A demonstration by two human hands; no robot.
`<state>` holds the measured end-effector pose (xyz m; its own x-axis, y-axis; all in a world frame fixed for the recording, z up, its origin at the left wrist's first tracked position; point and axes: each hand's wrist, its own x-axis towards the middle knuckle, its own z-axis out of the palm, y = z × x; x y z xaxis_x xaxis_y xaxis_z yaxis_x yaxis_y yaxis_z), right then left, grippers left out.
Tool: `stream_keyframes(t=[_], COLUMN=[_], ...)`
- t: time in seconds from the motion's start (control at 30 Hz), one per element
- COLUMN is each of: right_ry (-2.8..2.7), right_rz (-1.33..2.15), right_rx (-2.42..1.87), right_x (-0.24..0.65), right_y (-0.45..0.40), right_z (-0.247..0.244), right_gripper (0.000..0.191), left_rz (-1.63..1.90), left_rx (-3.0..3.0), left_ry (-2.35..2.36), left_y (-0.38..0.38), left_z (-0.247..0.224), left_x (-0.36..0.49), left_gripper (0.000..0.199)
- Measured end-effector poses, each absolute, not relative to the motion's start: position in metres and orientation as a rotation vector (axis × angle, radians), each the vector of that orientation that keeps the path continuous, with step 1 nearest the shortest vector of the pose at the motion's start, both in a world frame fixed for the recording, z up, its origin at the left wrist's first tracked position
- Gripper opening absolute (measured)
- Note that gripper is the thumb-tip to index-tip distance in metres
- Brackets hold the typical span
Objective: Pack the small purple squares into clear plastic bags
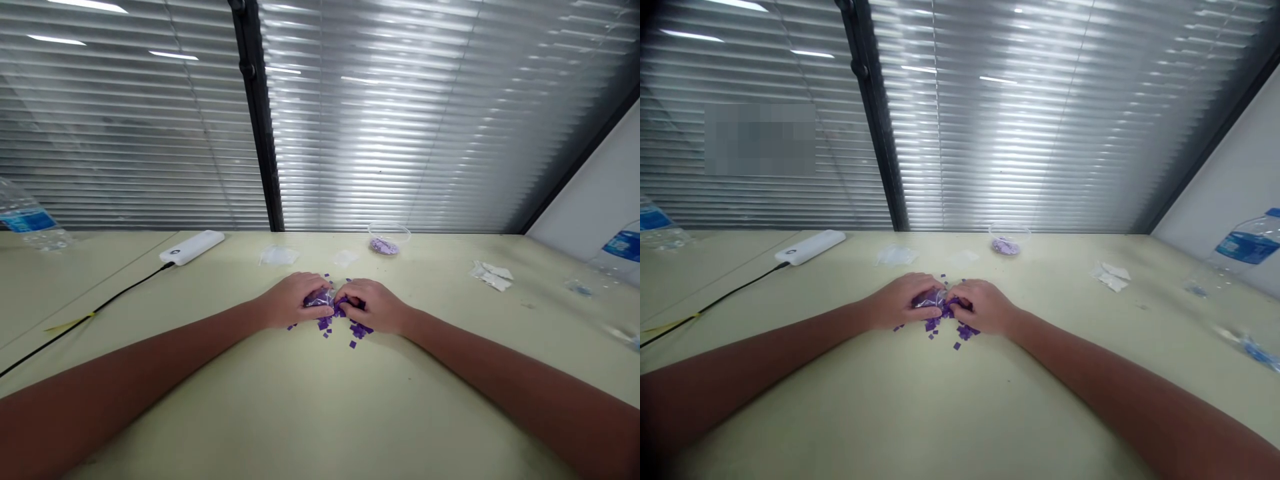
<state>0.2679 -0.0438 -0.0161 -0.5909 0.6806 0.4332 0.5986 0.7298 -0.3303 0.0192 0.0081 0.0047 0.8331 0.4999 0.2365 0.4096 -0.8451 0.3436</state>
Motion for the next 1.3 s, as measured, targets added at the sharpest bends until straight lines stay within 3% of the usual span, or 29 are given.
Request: stream_keyframes(t=[1.3], right_ry=[-2.403], right_rz=[0.215], right_rx=[-0.976], right_x=[0.271], right_y=[-0.0435], right_z=[-0.0161], right_gripper=[0.017], left_rz=[0.462], left_rx=[2.755], left_ry=[0.679], left_y=[0.0097], left_z=[0.0022], left_x=[0.0209], left_gripper=[0.049])
